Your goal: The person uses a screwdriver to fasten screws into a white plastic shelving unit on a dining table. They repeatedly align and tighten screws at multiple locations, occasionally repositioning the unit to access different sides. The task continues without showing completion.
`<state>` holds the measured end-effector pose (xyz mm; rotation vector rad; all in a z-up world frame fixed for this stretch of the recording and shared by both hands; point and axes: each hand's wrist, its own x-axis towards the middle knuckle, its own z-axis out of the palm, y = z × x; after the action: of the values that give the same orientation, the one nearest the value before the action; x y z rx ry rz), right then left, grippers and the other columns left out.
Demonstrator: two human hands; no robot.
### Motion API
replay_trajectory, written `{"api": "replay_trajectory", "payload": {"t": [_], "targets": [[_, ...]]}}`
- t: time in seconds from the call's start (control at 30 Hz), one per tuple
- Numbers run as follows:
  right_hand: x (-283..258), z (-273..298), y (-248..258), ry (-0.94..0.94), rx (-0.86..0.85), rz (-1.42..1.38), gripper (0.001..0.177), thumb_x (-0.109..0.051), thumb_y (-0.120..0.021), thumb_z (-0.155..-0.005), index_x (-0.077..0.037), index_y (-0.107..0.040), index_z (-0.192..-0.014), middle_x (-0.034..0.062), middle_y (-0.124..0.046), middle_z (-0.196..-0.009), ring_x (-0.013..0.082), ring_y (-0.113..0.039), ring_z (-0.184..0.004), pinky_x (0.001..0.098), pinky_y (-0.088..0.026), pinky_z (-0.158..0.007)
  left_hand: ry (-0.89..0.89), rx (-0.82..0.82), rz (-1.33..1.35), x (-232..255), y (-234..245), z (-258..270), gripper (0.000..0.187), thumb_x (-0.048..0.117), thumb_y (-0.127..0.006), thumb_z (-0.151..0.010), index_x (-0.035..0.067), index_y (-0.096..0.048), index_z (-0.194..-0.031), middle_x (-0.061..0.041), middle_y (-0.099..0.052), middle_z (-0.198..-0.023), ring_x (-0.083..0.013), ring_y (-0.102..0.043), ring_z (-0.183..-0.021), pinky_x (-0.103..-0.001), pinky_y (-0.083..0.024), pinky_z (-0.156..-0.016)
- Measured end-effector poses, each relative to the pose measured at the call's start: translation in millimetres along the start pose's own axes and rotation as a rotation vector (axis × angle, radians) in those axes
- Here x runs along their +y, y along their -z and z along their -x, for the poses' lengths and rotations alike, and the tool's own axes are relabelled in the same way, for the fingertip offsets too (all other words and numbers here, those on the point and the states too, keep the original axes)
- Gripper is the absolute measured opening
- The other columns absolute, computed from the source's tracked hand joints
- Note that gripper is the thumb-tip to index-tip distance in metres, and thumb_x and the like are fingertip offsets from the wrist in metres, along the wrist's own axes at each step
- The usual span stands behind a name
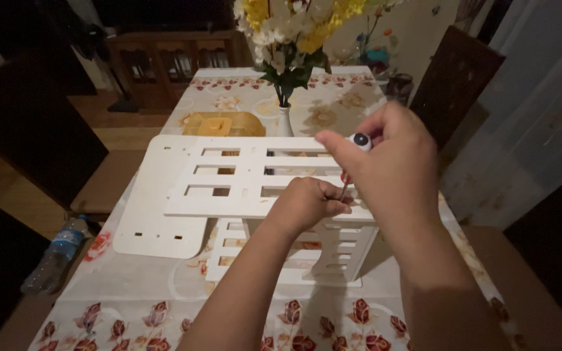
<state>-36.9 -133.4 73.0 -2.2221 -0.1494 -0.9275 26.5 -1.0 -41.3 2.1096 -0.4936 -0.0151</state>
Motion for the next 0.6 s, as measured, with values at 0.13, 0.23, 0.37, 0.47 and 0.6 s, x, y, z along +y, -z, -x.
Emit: {"api": "replay_trajectory", "payload": {"t": [0.13,0.23,0.37,0.47,0.6], "targets": [[-8,-2,21,-0.069,-0.203,-0.237,0.044,-0.023,-0.085,-0.076,-0.007,-0.066,-0.112,0.0002,-0.071,-0.105,0.0093,-0.059,-0.06,0.0273,-0.052,-0.055,-0.029,-0.001,0.038,0,0,-2,0.025,0.021,-0.085,-0.077,0.013,-0.082,-0.1,-0.004,-0.082,-0.091,-0.0124,-0.076,-0.077,-0.029,-0.059,-0.075],[-10,-8,44,-0.151,-0.427,-0.248,0.057,-0.012,-0.071,-0.082,-0.023,-0.066,-0.137,-0.0043,-0.072,-0.104,0.0062,-0.06,-0.061,0.0264,-0.055,-0.055,-0.022,-0.006,0.018,-3,-2,-2,0.025,0.022,-0.084,-0.079,0.014,-0.082,-0.102,-0.006,-0.081,-0.089,-0.0132,-0.075,-0.075,-0.029,-0.059,-0.074],[-12,-14,50,-0.204,-0.477,0.039,0.046,-0.012,-0.066,-0.095,-0.028,-0.075,-0.137,0.0058,-0.076,-0.09,0.0136,-0.058,-0.056,0.0322,-0.049,-0.052,0.019,-0.009,0.02,-3,-2,-3,0.024,0.022,-0.084,-0.078,0.015,-0.083,-0.102,-0.006,-0.081,-0.088,-0.013,-0.075,-0.075,-0.029,-0.058,-0.073],[-12,-12,43,-0.147,-0.396,0.053,0.035,-0.02,-0.072,-0.093,-0.023,-0.079,-0.127,-0.0021,-0.077,-0.096,0.0141,-0.058,-0.055,0.0304,-0.05,-0.054,-0.002,-0.001,0.031,-1,-1,-4,0.025,0.022,-0.085,-0.077,0.014,-0.083,-0.101,-0.005,-0.082,-0.089,-0.0119,-0.076,-0.076,-0.029,-0.059,-0.074],[-8,-11,27,0.093,-0.211,0.104,0.029,-0.03,-0.085,-0.084,-0.01,-0.081,-0.105,0.005,-0.07,-0.091,0.0099,-0.059,-0.068,0.0295,-0.05,-0.059,-0.053,-0.005,0.028,-8,-1,-4,0.023,0.021,-0.084,-0.078,0.013,-0.082,-0.1,-0.004,-0.082,-0.091,-0.0109,-0.077,-0.077,-0.028,-0.059,-0.075]]}}
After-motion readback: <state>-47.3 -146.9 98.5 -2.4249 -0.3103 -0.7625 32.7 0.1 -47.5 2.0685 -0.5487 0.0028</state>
